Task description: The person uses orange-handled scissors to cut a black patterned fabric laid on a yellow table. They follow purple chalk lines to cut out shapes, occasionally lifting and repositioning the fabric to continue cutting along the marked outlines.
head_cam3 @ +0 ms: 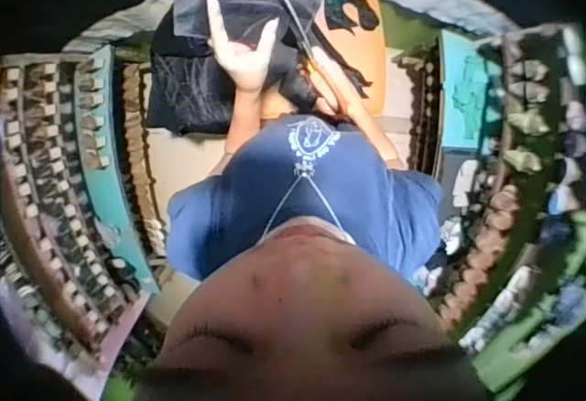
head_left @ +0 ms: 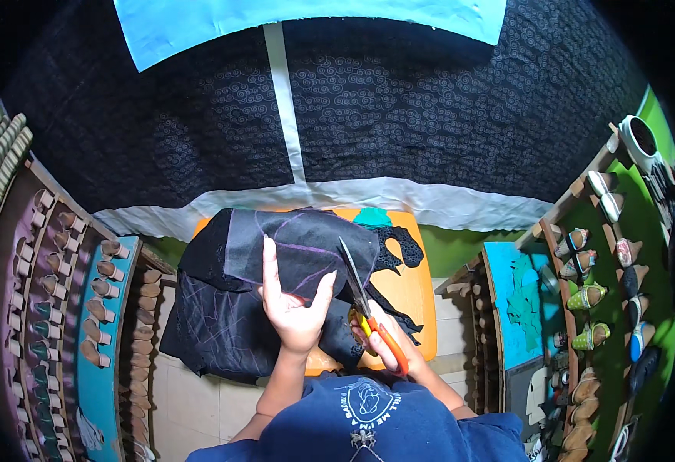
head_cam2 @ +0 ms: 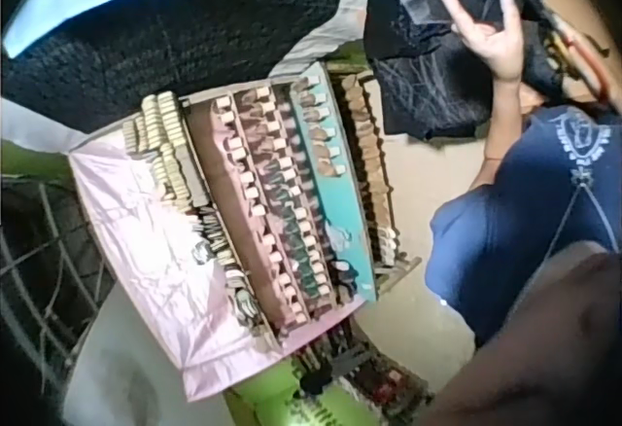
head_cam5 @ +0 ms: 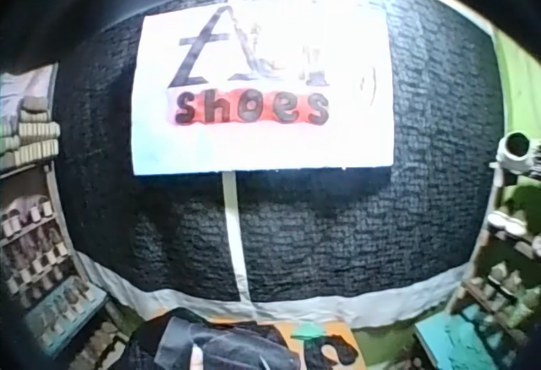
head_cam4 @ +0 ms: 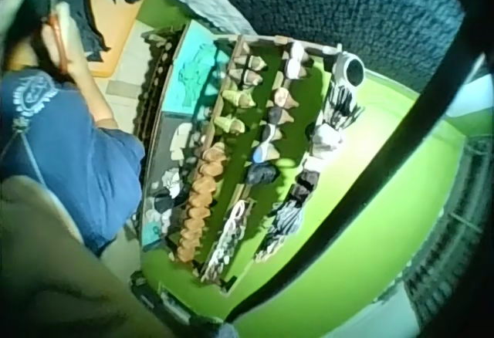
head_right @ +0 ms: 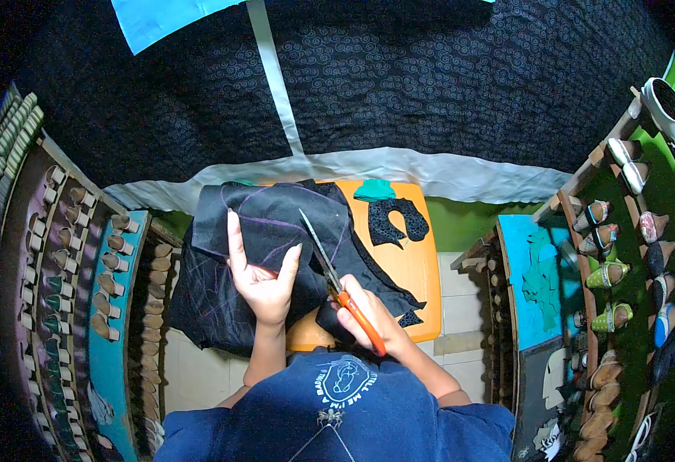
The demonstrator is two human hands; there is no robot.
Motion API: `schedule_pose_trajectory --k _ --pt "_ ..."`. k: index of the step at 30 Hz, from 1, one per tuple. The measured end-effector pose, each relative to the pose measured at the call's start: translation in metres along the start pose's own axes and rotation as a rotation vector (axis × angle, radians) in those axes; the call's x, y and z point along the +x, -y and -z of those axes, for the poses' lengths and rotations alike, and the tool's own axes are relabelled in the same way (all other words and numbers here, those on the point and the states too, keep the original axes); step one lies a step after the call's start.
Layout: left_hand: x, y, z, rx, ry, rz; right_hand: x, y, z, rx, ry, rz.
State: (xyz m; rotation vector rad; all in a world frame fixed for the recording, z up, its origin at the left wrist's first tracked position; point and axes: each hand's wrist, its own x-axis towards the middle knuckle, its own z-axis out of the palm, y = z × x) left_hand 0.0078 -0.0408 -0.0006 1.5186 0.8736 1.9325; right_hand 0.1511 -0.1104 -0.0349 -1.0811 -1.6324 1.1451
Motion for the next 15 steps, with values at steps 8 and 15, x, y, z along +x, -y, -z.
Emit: schedule_pose_trajectory --k 8,15 --pt "0.002 -0.002 0.005 -0.101 0.194 0.081 -0.001 -0.001 0.008 -0.103 0.013 -0.038" --pt "0.003 0.0 0.008 -0.09 0.2 0.089 -0.002 0.0 0.012 -0.082 0.059 -0.027"
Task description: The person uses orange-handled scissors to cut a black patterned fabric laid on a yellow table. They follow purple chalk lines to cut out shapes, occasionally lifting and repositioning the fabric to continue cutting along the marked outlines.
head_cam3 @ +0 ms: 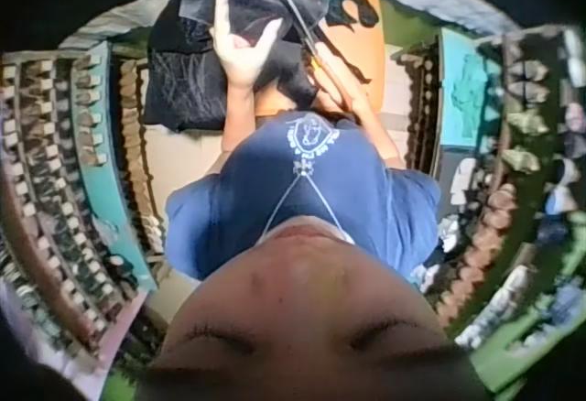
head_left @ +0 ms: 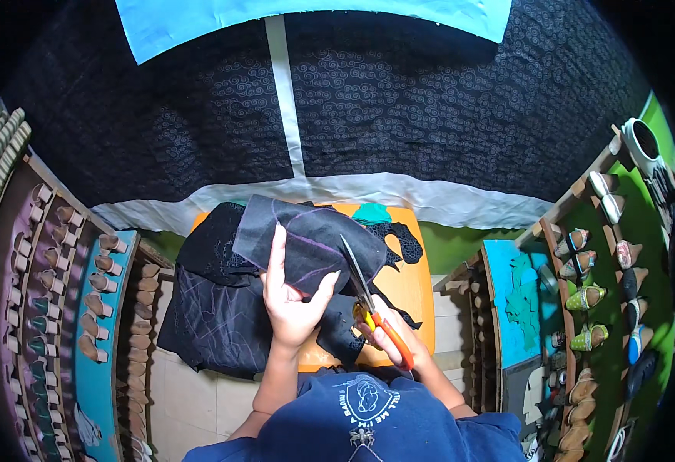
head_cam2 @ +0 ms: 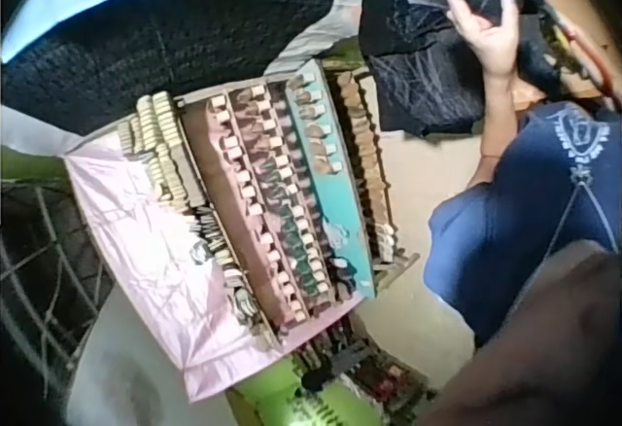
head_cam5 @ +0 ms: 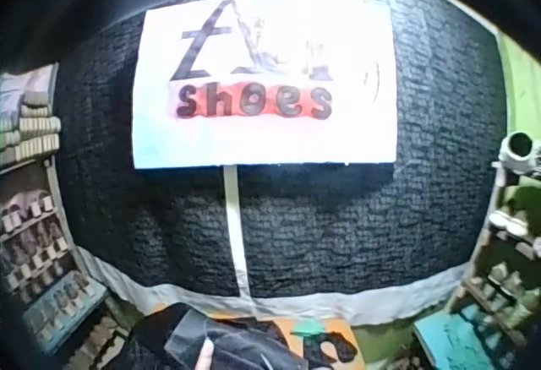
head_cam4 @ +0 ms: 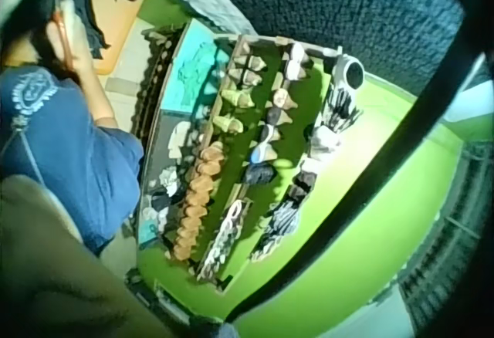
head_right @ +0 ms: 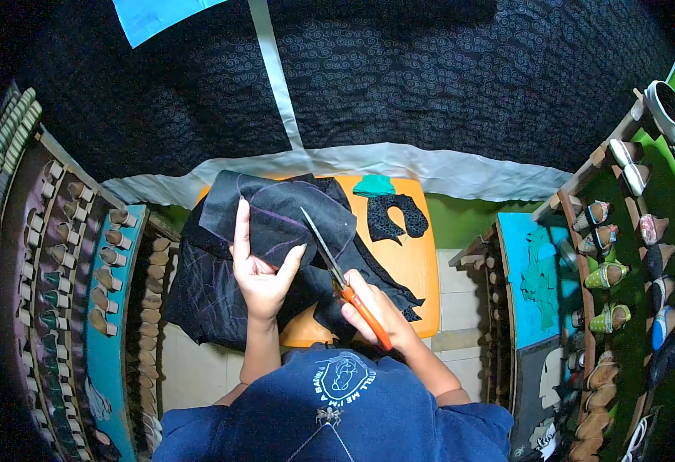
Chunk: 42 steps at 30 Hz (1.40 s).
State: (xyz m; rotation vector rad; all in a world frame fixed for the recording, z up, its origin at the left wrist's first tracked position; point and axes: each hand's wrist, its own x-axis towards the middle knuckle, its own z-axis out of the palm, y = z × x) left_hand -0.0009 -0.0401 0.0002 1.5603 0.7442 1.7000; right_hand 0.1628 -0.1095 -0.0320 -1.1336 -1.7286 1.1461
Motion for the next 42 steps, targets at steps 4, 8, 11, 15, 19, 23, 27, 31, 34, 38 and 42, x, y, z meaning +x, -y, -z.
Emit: schedule_pose_trajectory --k 4,8,11,15,19,23,27,31,34,38,42 --pt "0.005 0.001 0.0 -0.025 0.009 -0.005 -0.003 -0.003 0.002 -0.026 0.019 -0.015" --pt "0.006 -0.005 0.0 0.118 -0.023 0.001 -0.003 0.001 -0.002 -0.038 0.03 -0.024" --pt "0.005 -0.003 0.001 0.129 -0.031 0.001 -0.003 -0.001 -0.003 0.001 0.033 0.001" --pt "0.006 -0.012 0.0 0.096 0.014 0.117 -0.004 -0.007 -0.003 -0.004 0.013 0.011" --pt "0.007 -0.004 0.009 0.235 0.096 0.006 -0.003 -0.004 0.0 -0.046 0.028 -0.021" --pt "0.008 -0.006 0.011 0.215 0.107 0.006 -0.004 -0.005 0.0 -0.057 0.054 -0.043" --pt "0.01 -0.003 0.013 0.178 0.142 -0.012 -0.006 0.001 0.002 -0.08 0.053 -0.046" --pt "0.011 -0.005 0.016 0.104 0.157 0.044 -0.007 0.0 0.0 -0.084 0.064 -0.039" --pt "0.011 -0.006 0.016 0.07 0.181 0.101 -0.009 -0.002 0.001 -0.084 0.071 -0.042" --pt "0.013 -0.004 0.02 0.109 0.244 0.047 -0.006 0.002 -0.001 -0.07 0.066 -0.015" --pt "0.014 -0.007 0.02 0.056 0.298 0.082 -0.007 -0.005 -0.003 -0.048 0.063 0.001"
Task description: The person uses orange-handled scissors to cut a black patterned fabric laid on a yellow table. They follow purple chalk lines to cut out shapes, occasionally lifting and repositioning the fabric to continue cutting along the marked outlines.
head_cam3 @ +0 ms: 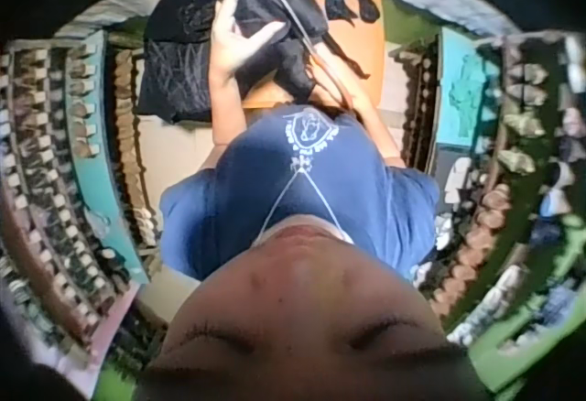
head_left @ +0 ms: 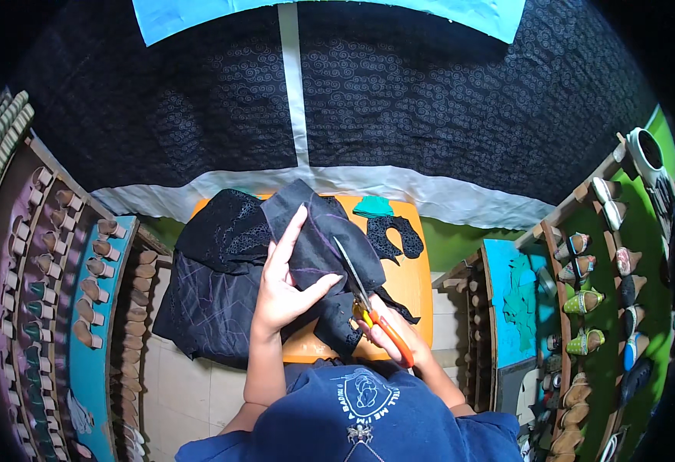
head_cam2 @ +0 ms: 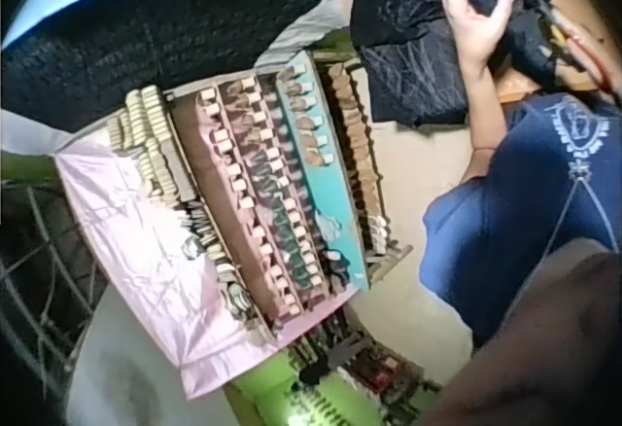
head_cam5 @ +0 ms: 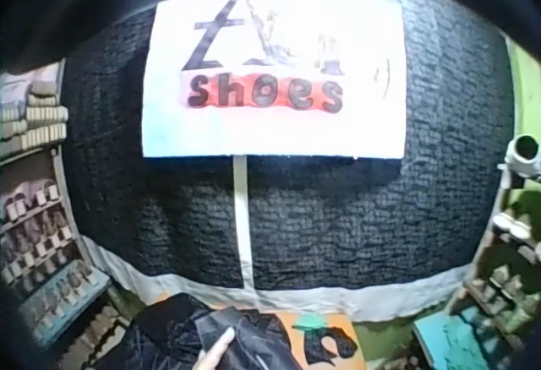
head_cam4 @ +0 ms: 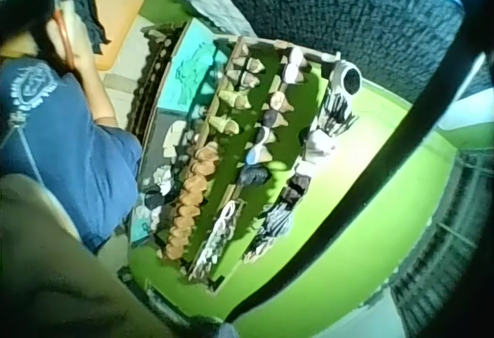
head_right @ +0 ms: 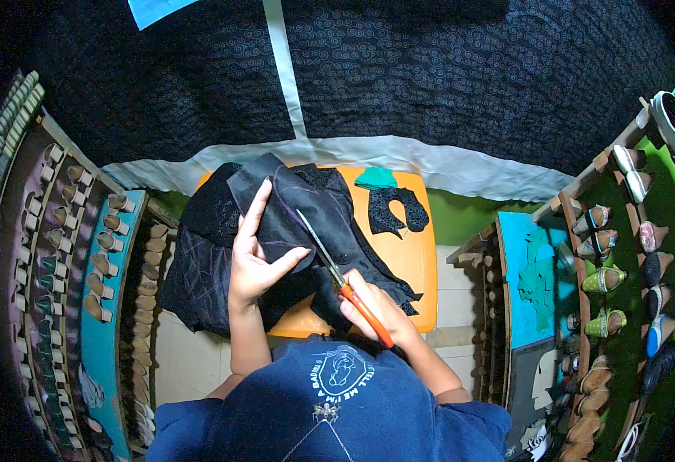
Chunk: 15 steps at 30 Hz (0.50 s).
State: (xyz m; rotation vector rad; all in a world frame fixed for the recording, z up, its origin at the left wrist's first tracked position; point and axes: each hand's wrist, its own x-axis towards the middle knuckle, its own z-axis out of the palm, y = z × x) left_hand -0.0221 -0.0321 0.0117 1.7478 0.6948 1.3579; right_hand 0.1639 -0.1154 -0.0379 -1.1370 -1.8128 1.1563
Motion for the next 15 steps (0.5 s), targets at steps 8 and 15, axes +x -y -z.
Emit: schedule_pose_trajectory --k 8,15 --pt "-0.001 0.0017 0.0054 0.039 -0.041 0.024 0.0009 0.0049 0.0008 -0.04 0.031 -0.056" --pt "0.0005 0.0054 0.0045 0.128 -0.073 -0.014 -0.0008 0.0036 -0.001 -0.035 0.042 -0.062"
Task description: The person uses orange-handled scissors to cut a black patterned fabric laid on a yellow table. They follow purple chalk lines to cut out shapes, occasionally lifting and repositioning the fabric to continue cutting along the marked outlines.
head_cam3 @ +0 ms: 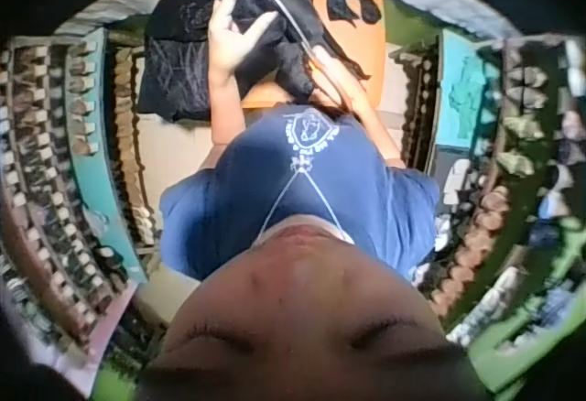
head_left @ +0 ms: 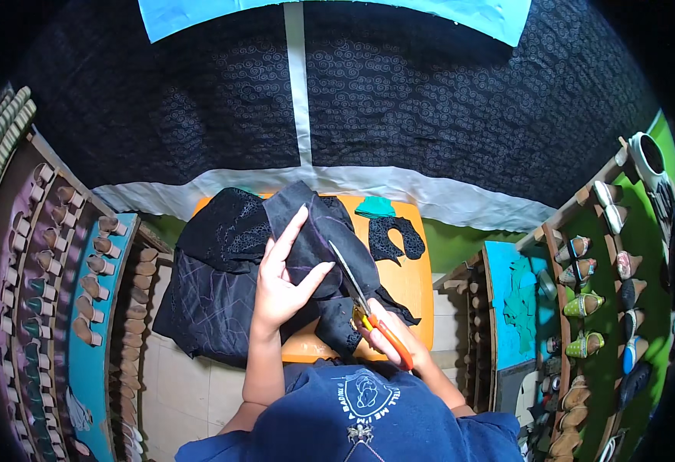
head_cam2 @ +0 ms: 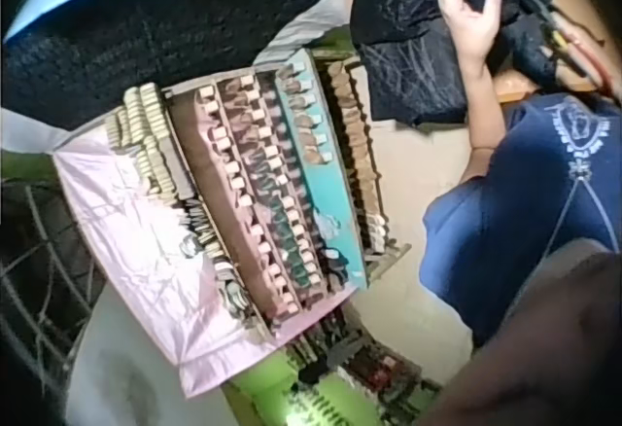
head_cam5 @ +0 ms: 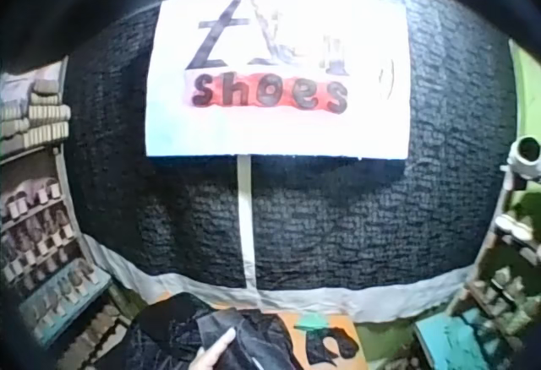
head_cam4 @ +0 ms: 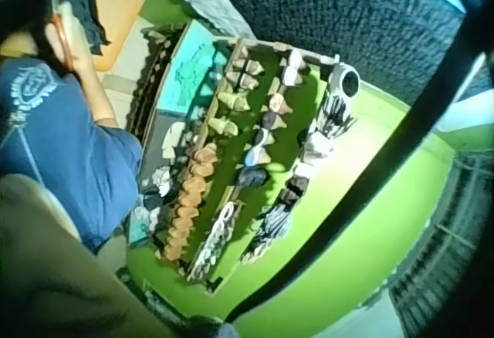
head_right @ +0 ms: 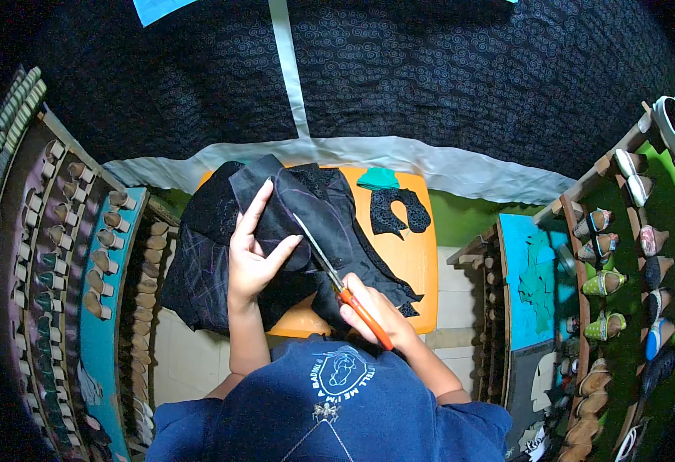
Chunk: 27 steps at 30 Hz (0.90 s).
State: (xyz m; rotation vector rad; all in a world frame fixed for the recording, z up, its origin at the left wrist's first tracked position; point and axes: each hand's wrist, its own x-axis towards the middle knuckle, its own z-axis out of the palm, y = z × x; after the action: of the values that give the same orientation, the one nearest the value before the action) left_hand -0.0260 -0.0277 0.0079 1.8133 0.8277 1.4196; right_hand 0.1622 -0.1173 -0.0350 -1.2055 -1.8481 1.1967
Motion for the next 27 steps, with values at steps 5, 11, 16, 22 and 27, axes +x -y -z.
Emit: schedule_pose_trajectory --k 5,11,16,22,27 --pt "-0.004 0.001 0.003 -0.033 0.061 0.03 0.002 0.0 -0.003 0.046 0.015 0.027" --pt "-0.004 0.002 0.004 -0.037 0.084 0.029 0.001 -0.004 -0.004 0.027 0.031 0.013" --pt "-0.004 0.001 0.004 -0.021 0.074 0.017 0.001 0.0 -0.006 0.051 0.019 -0.024" --pt "-0.004 -0.002 0.004 -0.02 0.072 0.021 0.0 -0.004 -0.009 0.058 0.001 -0.007" --pt "-0.005 0.0 0.006 0.039 0.13 -0.001 -0.001 -0.009 -0.01 0.051 -0.015 0.001"
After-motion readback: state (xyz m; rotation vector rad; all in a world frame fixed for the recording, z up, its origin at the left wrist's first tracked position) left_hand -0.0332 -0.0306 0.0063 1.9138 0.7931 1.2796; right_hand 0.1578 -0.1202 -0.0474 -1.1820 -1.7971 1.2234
